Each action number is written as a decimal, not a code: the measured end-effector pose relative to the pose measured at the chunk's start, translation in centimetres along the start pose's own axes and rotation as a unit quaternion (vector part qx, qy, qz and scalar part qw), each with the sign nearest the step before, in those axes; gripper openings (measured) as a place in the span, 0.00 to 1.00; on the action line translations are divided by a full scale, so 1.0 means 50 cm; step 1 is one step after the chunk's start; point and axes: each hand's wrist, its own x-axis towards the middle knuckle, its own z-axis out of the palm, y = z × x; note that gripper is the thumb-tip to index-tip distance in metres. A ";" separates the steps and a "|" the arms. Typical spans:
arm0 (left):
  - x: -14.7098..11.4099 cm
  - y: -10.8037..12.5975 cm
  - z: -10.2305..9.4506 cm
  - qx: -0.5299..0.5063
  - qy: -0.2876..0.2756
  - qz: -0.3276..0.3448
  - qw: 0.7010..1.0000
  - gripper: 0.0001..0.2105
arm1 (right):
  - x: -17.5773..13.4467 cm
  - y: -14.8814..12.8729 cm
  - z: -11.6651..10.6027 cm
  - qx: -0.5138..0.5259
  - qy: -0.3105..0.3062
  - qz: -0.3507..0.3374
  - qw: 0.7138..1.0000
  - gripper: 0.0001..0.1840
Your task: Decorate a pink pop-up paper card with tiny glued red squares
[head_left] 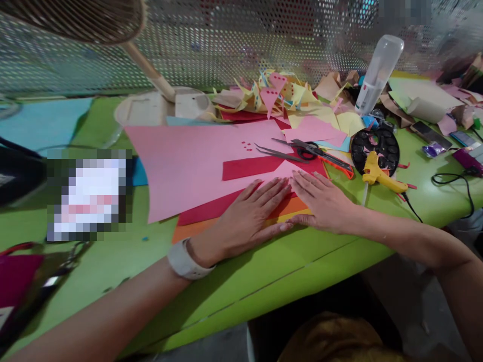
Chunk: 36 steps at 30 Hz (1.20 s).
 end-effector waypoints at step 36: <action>0.014 0.063 -0.033 -0.087 0.005 -0.026 0.996 0.49 | -0.027 0.014 0.025 -0.062 0.010 -0.021 0.998 0.45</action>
